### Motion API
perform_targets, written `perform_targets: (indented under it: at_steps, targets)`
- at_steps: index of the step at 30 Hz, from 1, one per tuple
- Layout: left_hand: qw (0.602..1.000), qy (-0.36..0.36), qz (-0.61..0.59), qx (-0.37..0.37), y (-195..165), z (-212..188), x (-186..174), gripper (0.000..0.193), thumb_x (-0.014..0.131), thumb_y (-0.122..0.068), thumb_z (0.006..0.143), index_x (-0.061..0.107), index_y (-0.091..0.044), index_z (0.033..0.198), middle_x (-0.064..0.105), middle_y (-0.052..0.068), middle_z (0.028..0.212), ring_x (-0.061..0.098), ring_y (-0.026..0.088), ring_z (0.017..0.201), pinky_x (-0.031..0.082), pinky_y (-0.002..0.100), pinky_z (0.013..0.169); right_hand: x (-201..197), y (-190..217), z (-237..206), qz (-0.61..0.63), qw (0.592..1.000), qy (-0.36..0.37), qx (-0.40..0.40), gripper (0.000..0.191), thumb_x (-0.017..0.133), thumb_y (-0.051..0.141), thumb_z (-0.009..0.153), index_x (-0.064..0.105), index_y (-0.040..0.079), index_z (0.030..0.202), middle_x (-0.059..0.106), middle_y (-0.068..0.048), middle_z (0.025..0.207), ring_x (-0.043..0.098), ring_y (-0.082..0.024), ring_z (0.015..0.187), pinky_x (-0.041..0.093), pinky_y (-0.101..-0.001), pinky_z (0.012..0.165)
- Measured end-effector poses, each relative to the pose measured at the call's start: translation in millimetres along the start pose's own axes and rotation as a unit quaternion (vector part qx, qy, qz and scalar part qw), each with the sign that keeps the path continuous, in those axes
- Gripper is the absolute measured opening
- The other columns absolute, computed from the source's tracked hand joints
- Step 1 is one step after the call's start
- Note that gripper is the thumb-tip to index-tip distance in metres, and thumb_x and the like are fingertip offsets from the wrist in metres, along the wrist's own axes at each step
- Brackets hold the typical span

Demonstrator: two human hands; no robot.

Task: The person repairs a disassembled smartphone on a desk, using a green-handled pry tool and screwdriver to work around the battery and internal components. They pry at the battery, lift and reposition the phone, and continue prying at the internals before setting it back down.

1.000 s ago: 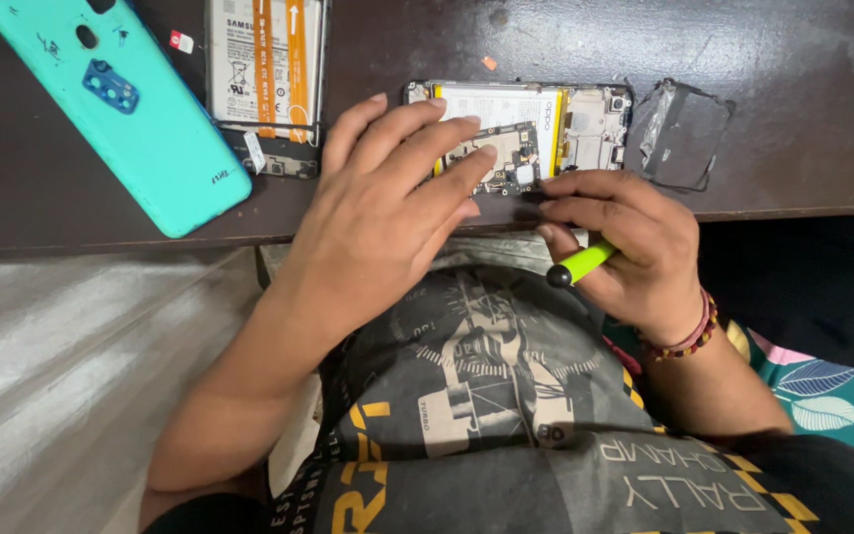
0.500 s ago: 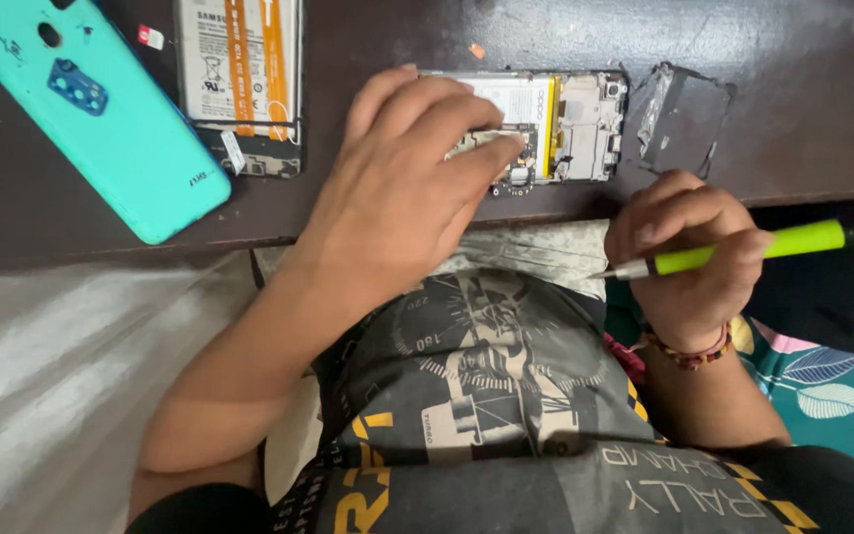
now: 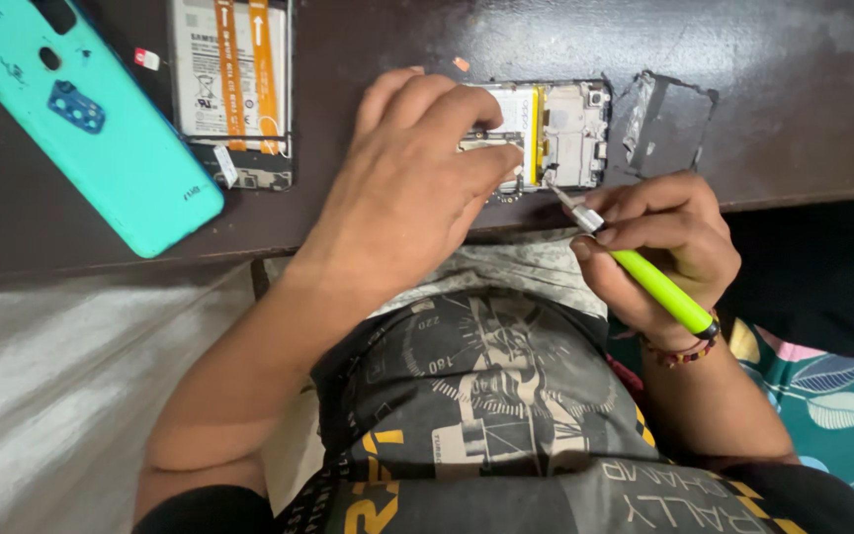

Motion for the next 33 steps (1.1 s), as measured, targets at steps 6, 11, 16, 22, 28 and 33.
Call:
perform_targets:
  at_steps: [6, 11, 16, 22, 28, 33]
  targets:
    - [1.000, 0.008, -0.003, -0.007, -2, 4, -1, 0.015, 0.073, -0.011, 0.090, 0.077, -0.012, 0.105, 0.062, 0.008, 0.122, 0.055, 0.029, 0.125, 0.034, 0.052, 0.119, 6, -3, 17, 0.009, 0.999, 0.041, -0.024, 0.020, 0.080, -0.009, 0.086, 0.066, 0.001, 0.096, 0.059, -0.010, 0.105, 0.072, -0.025, 0.099, 0.064, -0.0372, 0.092]
    - [1.000, 0.009, -0.005, -0.014, -5, 4, -4, 0.013, 0.074, -0.011, 0.090, 0.075, -0.010, 0.103, 0.061, 0.009, 0.121, 0.055, 0.029, 0.123, 0.035, 0.053, 0.119, 7, -1, 20, 0.001, 0.999, 0.036, -0.024, 0.020, 0.080, -0.009, 0.084, 0.065, 0.002, 0.093, 0.059, -0.009, 0.101, 0.073, -0.025, 0.098, 0.064, -0.0357, 0.087]
    - [1.000, -0.006, -0.018, -0.018, -7, 7, -3, 0.012, 0.076, -0.013, 0.092, 0.074, -0.009, 0.103, 0.061, 0.008, 0.120, 0.056, 0.029, 0.122, 0.037, 0.054, 0.118, 8, -2, 18, -0.007, 1.000, 0.017, -0.019, 0.019, 0.078, -0.008, 0.083, 0.066, 0.003, 0.093, 0.058, -0.009, 0.101, 0.072, -0.026, 0.097, 0.065, -0.0362, 0.085]
    - [1.000, 0.002, -0.014, -0.022, -7, 10, -5, 0.014, 0.077, -0.014, 0.090, 0.073, -0.008, 0.102, 0.061, 0.009, 0.121, 0.056, 0.030, 0.122, 0.037, 0.055, 0.119, 10, -5, 13, -0.028, 0.999, -0.001, -0.017, 0.019, 0.078, -0.006, 0.086, 0.064, 0.003, 0.096, 0.058, -0.010, 0.102, 0.071, -0.025, 0.094, 0.064, -0.0359, 0.084]
    - [0.999, 0.023, -0.010, -0.040, -11, 5, -9, 0.021, 0.078, -0.021, 0.093, 0.072, -0.008, 0.109, 0.061, 0.009, 0.123, 0.055, 0.028, 0.126, 0.035, 0.055, 0.120, 8, -13, 9, -0.011, 0.999, -0.045, -0.010, 0.021, 0.074, 0.014, 0.094, 0.059, 0.004, 0.104, 0.063, -0.012, 0.097, 0.072, -0.021, 0.090, 0.067, -0.0415, 0.085]
    - [0.998, 0.049, 0.006, -0.041, -15, -3, -12, 0.040, 0.078, -0.029, 0.090, 0.070, -0.007, 0.122, 0.061, 0.009, 0.127, 0.053, 0.029, 0.130, 0.030, 0.057, 0.120, 13, -12, 18, -0.054, 0.995, -0.075, -0.049, 0.022, 0.065, 0.021, 0.102, 0.056, 0.003, 0.109, 0.070, -0.012, 0.096, 0.075, -0.022, 0.093, 0.064, -0.0391, 0.083]
Point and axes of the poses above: each hand's wrist, its own z-axis towards the middle knuckle, its own x-axis out of the palm, y = z × x, the point moved 1 cm from there along z, towards the middle knuckle
